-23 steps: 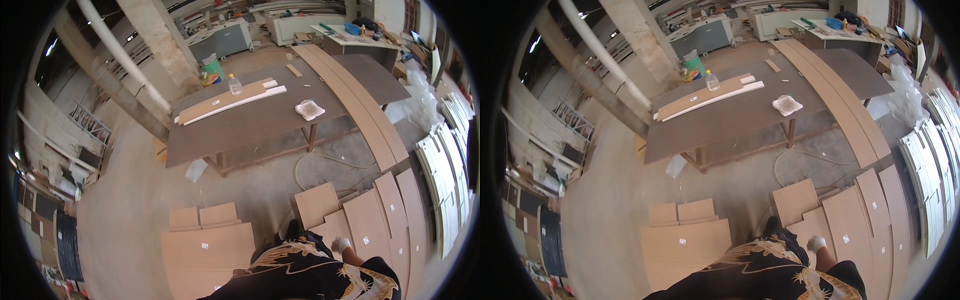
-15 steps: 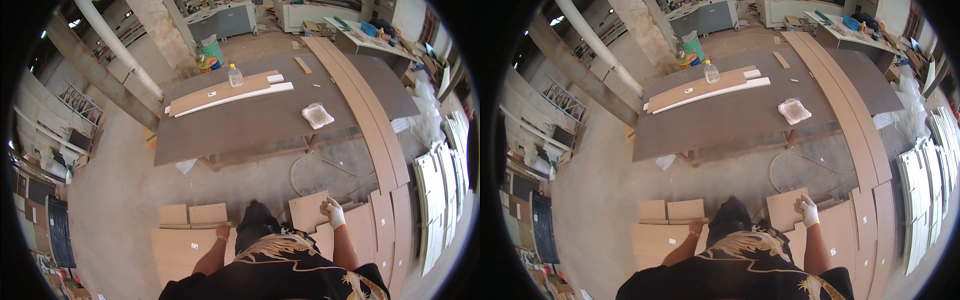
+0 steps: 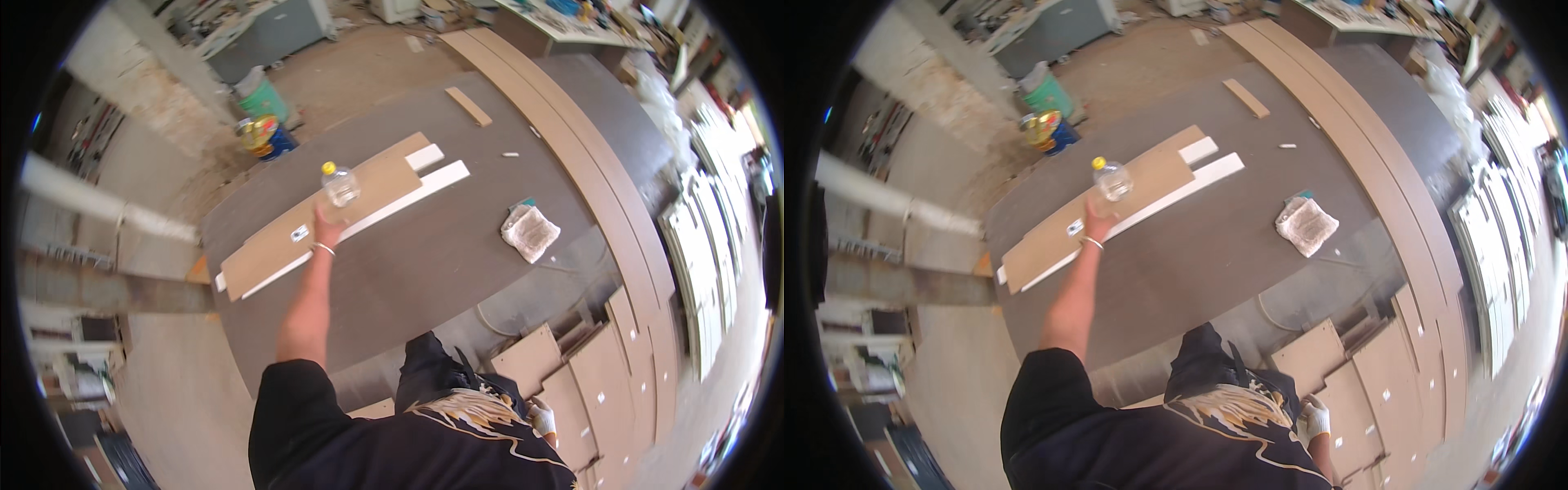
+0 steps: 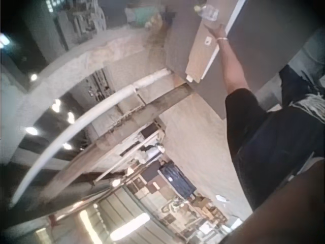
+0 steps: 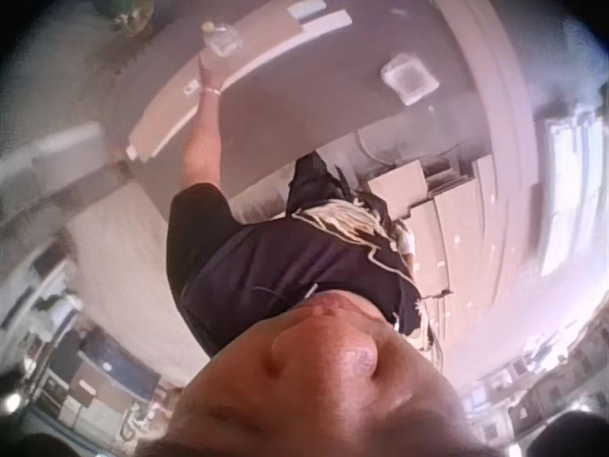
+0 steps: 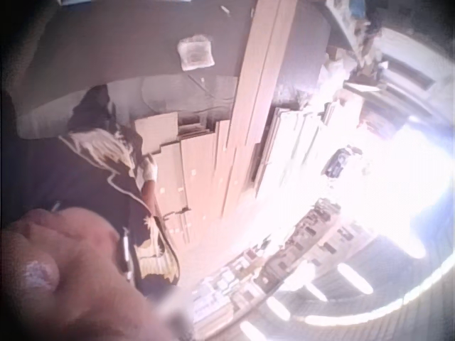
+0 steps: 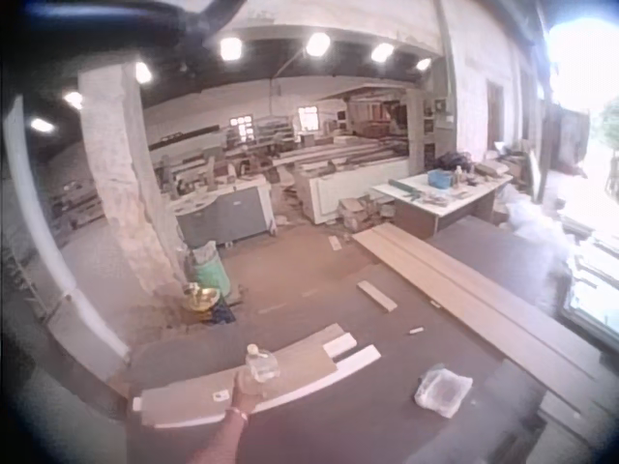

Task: The person wipes and scrapes several flat wooden panels and trim pieces on a workbench using a cloth and a handheld scraper. They move pieces aside, flip them, and clean both sides before stacking them.

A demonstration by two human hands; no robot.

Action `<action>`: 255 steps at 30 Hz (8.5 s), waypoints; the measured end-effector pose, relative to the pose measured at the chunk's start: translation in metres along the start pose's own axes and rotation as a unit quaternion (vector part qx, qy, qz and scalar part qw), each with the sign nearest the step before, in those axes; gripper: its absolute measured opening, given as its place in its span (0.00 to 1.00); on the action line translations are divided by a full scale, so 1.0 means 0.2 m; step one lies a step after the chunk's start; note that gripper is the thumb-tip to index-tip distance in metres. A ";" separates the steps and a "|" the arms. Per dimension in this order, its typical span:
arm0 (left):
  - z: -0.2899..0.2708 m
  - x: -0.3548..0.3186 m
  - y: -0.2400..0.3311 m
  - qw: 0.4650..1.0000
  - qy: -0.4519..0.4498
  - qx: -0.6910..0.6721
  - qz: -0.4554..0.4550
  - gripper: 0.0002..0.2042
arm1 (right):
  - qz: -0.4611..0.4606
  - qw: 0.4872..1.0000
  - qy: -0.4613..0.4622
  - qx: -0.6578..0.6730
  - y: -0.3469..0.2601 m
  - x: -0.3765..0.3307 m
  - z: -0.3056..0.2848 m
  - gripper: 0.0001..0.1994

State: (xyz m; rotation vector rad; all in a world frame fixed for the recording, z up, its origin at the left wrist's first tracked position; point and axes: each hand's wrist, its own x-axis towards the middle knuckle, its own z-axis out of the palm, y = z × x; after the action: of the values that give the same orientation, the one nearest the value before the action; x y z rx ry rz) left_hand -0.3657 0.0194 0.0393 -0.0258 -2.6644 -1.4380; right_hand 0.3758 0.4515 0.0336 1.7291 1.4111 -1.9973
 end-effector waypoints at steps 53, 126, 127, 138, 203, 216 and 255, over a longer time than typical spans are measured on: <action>0.00 -0.10 -0.35 0.705 0.314 -0.379 -0.510 0.20 | -0.235 0.888 -0.152 0.366 -2.28 0.44 0.66 0.29; -1.03 -1.67 -0.72 0.876 0.091 0.338 -0.331 0.38 | -0.049 0.925 -0.377 0.020 -1.61 -0.08 1.80 0.39; -0.99 -1.64 -0.70 0.890 0.068 0.340 -0.296 0.39 | -0.052 0.914 -0.400 0.032 -1.59 -0.07 1.78 0.40; -0.92 -1.72 -0.68 0.850 -0.026 0.405 -0.336 0.49 | -0.258 0.857 -0.349 0.277 -1.62 -0.12 1.27 0.46; 1.09 -1.07 0.44 0.902 -0.142 0.407 0.013 0.35 | -0.247 0.921 -0.152 -0.260 -1.80 1.15 1.51 0.20; 1.09 -1.07 0.43 0.907 -0.134 0.399 0.006 0.35 | -0.361 0.815 -0.133 -0.433 -1.93 1.24 1.65 0.12; 1.09 -1.07 0.44 0.918 -0.134 0.374 -0.008 0.34 | -0.175 0.918 -0.113 -0.339 -1.97 1.23 1.66 0.11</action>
State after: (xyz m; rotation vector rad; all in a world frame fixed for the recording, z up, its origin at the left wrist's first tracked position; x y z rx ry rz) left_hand -0.1671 0.2576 -0.0289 -0.1418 -3.2532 -0.3487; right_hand -0.1875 0.5404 0.0056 0.9689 2.0948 -1.4796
